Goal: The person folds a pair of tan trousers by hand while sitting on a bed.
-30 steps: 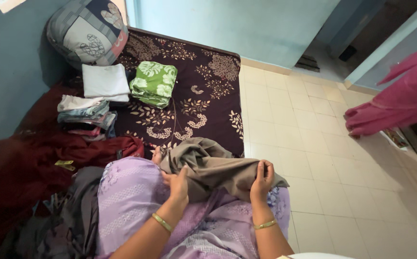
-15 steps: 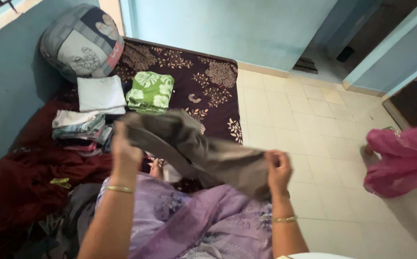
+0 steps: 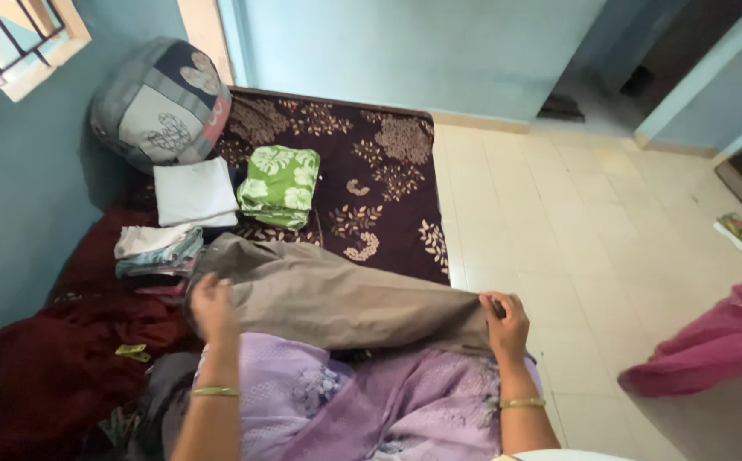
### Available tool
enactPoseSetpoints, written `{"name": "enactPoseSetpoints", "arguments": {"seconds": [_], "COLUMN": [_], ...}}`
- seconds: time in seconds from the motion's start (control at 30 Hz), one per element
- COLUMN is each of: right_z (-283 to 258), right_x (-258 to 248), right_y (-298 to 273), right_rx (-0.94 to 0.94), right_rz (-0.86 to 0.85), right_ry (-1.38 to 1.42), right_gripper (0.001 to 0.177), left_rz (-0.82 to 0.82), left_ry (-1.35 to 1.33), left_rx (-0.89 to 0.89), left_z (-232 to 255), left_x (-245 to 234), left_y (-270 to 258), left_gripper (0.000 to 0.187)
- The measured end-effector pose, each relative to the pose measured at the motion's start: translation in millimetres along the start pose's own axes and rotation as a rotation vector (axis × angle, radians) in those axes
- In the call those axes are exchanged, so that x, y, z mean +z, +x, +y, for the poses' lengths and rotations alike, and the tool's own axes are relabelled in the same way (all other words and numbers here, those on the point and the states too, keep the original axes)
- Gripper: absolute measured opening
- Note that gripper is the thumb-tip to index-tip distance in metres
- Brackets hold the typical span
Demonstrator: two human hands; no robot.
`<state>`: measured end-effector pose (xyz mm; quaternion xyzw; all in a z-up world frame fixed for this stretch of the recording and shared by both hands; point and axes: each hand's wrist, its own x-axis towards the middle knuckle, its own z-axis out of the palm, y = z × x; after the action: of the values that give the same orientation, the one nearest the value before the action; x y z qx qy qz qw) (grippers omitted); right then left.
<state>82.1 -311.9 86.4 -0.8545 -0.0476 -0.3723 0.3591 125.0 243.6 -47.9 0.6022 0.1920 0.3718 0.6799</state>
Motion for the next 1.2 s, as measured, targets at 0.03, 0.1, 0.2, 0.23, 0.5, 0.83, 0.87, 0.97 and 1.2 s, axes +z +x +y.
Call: {"name": "enactPoseSetpoints", "arguments": {"seconds": [0.03, 0.1, 0.2, 0.23, 0.5, 0.83, 0.87, 0.97, 1.2], "right_z": [1, 3, 3, 2, -3, 11, 15, 22, 28], "right_x": [2, 8, 7, 7, 2, 11, 13, 21, 33], "right_y": [2, 6, 4, 3, -4, 0, 1, -2, 1], "right_rx": [0.036, 0.105, 0.139, 0.114, 0.098, 0.198, 0.185, 0.15, 0.198], "right_rz": [-0.007, -0.018, -0.004, 0.013, 0.069, 0.062, 0.066, 0.051, -0.048], "right_ry": [0.017, 0.052, 0.101, 0.112, 0.129, 0.096, 0.081, 0.031, -0.009], "right_gripper": [0.012, 0.012, 0.011, 0.011, 0.013, 0.017, 0.018, 0.019, 0.019], "left_rz": [-0.066, -0.187, -0.409, -0.458, -0.703, -0.6, -0.607, -0.626, -0.608], "left_ry": [0.017, -0.033, 0.291, 0.412, 0.516, 0.539, 0.557, 0.6, 0.585], "left_rx": [-0.077, -0.016, -0.006, 0.032, -0.007, -0.037, -0.034, -0.078, -0.044], "left_z": [-7, -9, 4, 12, 44, 25, 22, 15, 11], "left_x": [21, 53, 85, 91, 91, 100, 100, 100, 105], "left_y": [-23, -60, -106, -117, -141, -131, -131, -127, -102], "left_gripper": [0.038, 0.027, 0.019, 0.019, 0.02, 0.019, 0.019, 0.019, 0.021]}}
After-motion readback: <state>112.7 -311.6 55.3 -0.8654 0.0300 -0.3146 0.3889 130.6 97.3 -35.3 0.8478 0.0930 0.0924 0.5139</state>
